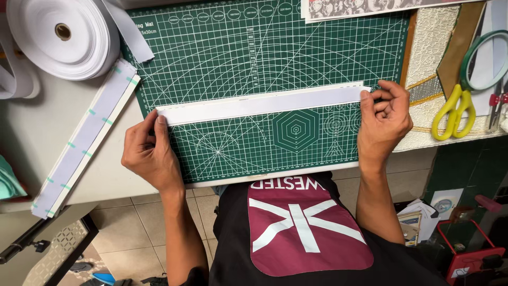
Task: The person folds and aligns white paper strips on a green cutting mat, then uses a roll of green tape to secure the edges. The person handles the strips one at a time, pressing them flat and adjusting their positions before taping.
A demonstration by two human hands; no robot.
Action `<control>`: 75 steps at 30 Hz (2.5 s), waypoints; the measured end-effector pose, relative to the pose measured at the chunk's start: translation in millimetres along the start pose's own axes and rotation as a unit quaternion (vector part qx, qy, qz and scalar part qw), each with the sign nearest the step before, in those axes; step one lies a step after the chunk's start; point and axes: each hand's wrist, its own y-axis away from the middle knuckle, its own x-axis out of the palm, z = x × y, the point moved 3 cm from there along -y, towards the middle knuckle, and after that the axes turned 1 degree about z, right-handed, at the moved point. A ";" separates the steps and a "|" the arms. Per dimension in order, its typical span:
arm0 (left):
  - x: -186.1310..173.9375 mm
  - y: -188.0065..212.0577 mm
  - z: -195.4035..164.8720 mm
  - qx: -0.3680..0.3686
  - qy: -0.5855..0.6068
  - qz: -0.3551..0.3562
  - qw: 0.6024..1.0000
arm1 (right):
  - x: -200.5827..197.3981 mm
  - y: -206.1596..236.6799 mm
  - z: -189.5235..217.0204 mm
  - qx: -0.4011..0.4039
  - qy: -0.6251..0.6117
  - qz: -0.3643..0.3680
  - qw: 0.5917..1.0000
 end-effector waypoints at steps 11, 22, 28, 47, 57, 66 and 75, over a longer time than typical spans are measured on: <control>1.2 -0.9 -4.1 -0.006 0.041 0.005 0.999 | -1.0 3.2 -29.3 0.014 -0.062 0.010 0.998; 4.9 -0.8 -16.3 -0.025 -0.003 -0.012 1.000 | -5.6 2.8 -44.1 -0.056 0.015 0.011 0.998; 7.1 -2.6 -15.1 -0.019 -0.014 -0.014 1.000 | -6.8 2.2 -57.4 -0.104 0.033 0.020 0.994; 37.3 55.1 -36.2 0.273 -0.091 0.066 0.955 | -5.5 -3.1 -24.6 -0.121 0.062 0.007 0.991; 76.4 83.4 -35.2 0.284 -0.198 0.235 0.908 | -3.9 -5.6 -10.3 -0.127 0.087 0.005 0.988; 77.9 84.9 -32.0 0.272 -0.202 0.249 0.907 | -3.9 -5.5 -5.0 -0.109 0.080 0.006 0.991; 74.1 82.5 -32.5 0.268 -0.195 0.252 0.909 | -3.2 -2.5 -0.2 -0.075 0.037 0.001 0.997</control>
